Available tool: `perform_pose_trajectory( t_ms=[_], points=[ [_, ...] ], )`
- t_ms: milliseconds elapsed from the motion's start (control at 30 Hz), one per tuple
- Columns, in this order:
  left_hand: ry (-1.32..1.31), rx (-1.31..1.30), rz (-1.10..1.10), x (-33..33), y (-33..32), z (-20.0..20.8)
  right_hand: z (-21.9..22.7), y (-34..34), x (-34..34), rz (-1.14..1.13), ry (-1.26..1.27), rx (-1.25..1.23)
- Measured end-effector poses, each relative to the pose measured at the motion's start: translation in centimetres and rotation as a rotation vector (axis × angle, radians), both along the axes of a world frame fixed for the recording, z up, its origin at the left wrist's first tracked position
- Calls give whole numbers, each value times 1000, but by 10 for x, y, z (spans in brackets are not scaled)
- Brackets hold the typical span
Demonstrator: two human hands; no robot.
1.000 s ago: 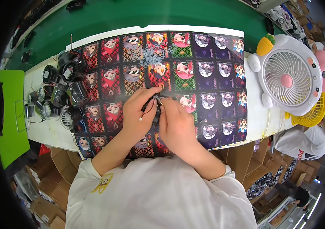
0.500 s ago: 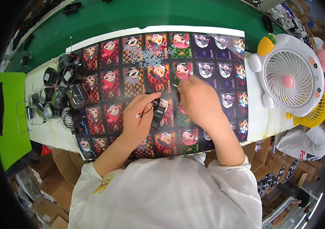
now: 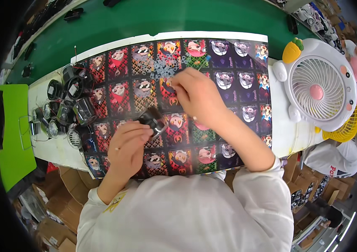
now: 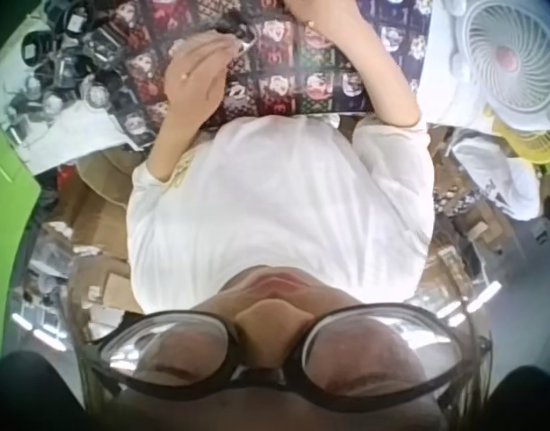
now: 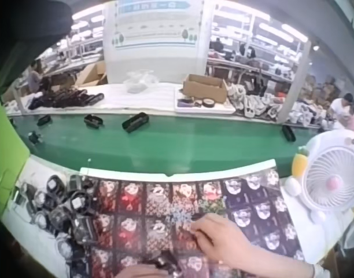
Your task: Connecting wires and assembling cooling fan modules on an electronics production line.
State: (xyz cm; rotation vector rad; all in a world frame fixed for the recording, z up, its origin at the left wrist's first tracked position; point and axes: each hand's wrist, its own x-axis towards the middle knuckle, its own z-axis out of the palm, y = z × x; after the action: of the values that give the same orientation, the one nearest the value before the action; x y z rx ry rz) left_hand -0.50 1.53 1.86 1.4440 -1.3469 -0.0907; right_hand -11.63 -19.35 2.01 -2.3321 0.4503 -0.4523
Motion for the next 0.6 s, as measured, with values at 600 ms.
perform_pose_trajectory(
  t_ms=[600],
  points=[
    [151,149,-178,5,-24,29,53,18,0,191,-238,-46]
  ],
)
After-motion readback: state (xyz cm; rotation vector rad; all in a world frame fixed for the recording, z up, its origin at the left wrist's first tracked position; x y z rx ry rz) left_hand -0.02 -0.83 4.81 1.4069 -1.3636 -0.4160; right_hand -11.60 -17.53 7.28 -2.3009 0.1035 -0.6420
